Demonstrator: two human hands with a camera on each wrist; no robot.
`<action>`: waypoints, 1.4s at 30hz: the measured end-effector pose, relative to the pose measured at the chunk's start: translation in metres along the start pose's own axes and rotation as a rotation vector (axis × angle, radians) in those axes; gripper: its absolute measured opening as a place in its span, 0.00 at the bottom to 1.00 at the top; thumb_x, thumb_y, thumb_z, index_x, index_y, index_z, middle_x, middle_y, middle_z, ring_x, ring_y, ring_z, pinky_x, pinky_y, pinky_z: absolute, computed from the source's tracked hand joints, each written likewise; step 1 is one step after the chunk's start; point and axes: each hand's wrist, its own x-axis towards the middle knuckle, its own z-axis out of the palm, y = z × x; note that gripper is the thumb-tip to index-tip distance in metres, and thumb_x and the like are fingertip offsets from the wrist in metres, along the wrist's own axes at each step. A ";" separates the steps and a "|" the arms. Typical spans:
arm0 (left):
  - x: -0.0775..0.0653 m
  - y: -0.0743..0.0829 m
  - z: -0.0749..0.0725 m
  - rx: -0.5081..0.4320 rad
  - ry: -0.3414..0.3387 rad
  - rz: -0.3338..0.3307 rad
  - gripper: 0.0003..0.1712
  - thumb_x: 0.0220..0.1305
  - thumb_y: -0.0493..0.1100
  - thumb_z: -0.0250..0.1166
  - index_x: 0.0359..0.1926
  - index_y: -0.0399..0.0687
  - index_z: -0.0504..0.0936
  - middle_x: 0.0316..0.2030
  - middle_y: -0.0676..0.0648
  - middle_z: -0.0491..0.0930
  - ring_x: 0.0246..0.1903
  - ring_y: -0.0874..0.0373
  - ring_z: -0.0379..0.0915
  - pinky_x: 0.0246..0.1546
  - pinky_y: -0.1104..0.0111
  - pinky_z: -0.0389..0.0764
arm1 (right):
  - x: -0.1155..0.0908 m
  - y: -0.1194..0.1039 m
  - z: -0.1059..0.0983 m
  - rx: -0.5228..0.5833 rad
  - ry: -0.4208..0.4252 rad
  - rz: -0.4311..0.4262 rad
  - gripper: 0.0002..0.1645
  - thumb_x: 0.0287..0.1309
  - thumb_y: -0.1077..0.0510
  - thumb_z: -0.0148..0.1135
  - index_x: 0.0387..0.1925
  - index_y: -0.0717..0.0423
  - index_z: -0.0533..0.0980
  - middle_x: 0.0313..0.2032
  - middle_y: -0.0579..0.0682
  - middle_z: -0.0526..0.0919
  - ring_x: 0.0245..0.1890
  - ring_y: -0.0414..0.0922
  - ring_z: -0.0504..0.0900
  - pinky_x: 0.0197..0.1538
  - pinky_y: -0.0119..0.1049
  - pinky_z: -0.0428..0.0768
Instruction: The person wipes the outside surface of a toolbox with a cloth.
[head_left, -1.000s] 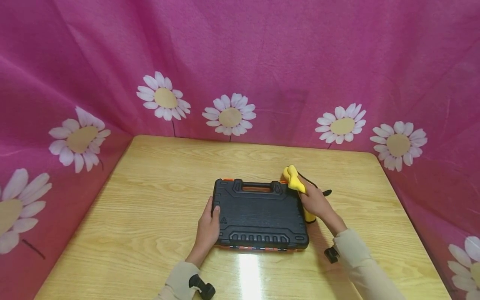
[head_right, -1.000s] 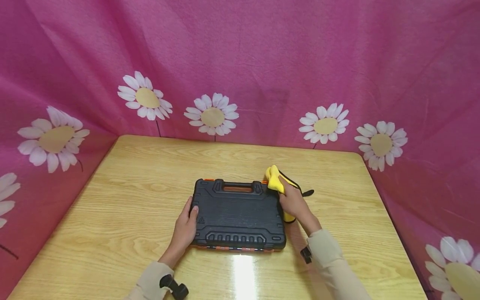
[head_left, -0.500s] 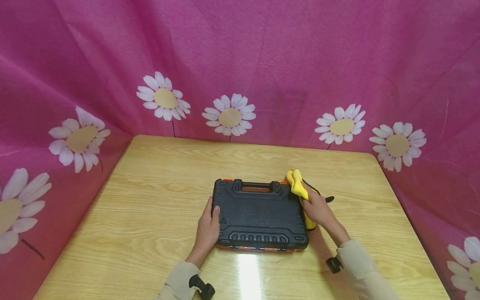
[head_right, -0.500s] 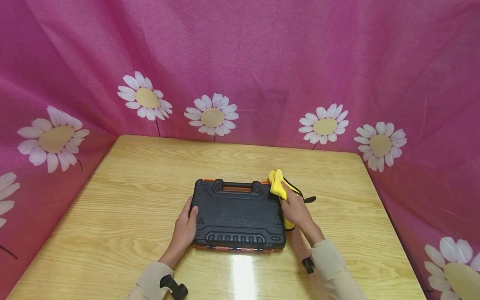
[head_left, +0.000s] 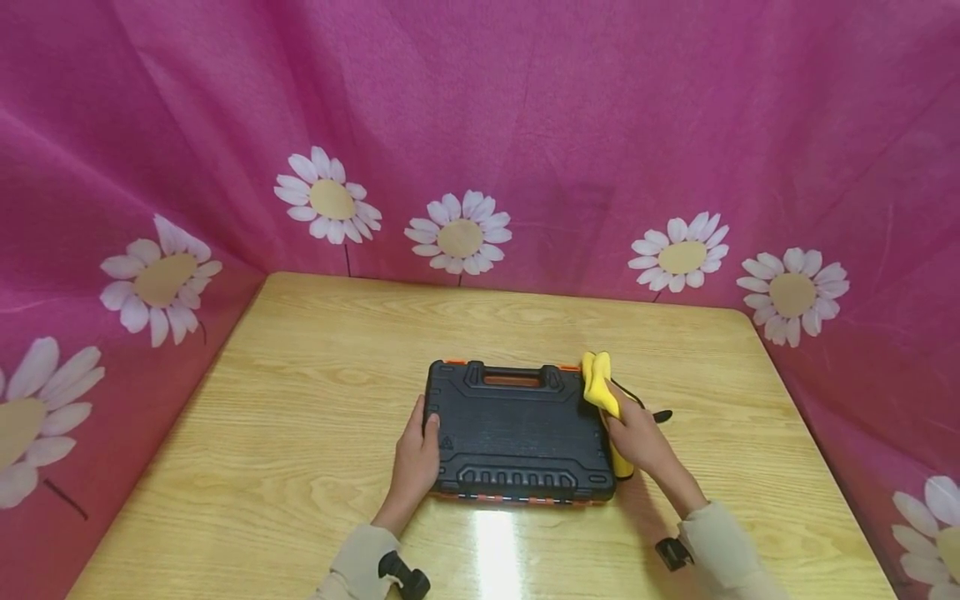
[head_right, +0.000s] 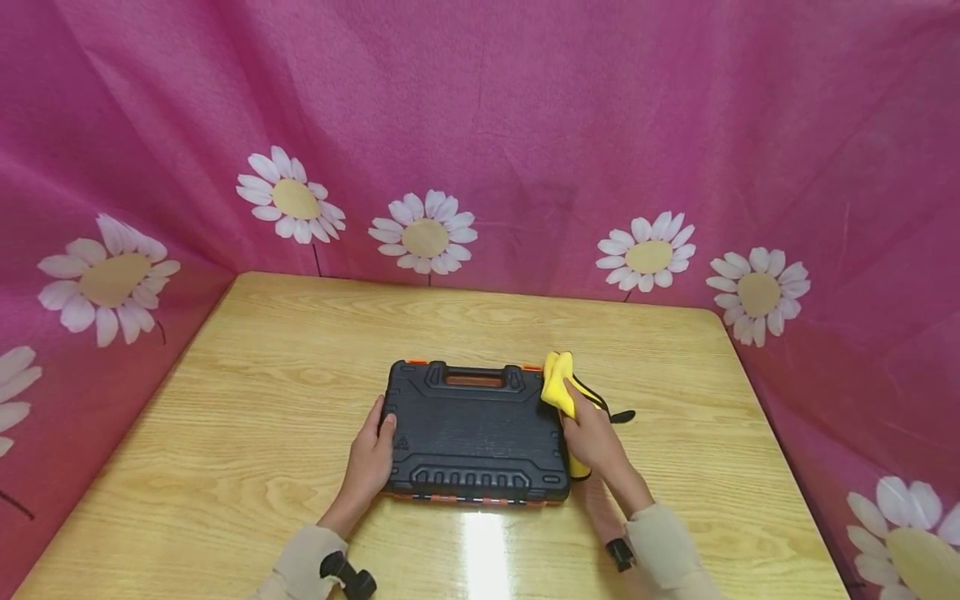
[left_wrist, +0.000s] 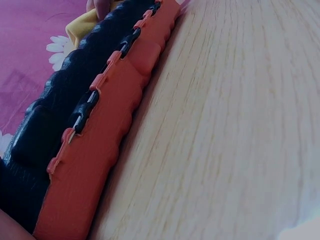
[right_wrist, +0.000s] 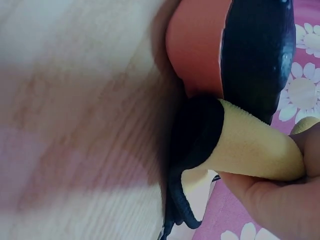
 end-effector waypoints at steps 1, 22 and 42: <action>0.000 0.000 0.000 0.002 0.000 0.000 0.32 0.81 0.45 0.44 0.76 0.33 0.52 0.74 0.34 0.55 0.73 0.39 0.49 0.70 0.46 0.53 | -0.001 0.000 0.000 0.003 0.000 0.006 0.35 0.69 0.68 0.49 0.75 0.65 0.56 0.55 0.71 0.76 0.26 0.50 0.75 0.30 0.42 0.74; -0.001 0.000 0.000 0.009 0.008 0.000 0.32 0.81 0.45 0.44 0.76 0.33 0.52 0.73 0.34 0.55 0.72 0.38 0.49 0.70 0.46 0.54 | -0.036 -0.001 0.006 0.025 0.014 0.013 0.33 0.69 0.69 0.50 0.74 0.66 0.59 0.61 0.71 0.73 0.39 0.54 0.77 0.40 0.47 0.77; -0.002 0.001 -0.001 -0.013 0.008 0.038 0.31 0.80 0.43 0.44 0.76 0.32 0.52 0.73 0.33 0.56 0.72 0.37 0.50 0.69 0.44 0.56 | -0.073 -0.003 0.009 0.057 -0.007 0.086 0.32 0.70 0.68 0.50 0.74 0.63 0.59 0.62 0.71 0.72 0.46 0.54 0.79 0.42 0.46 0.79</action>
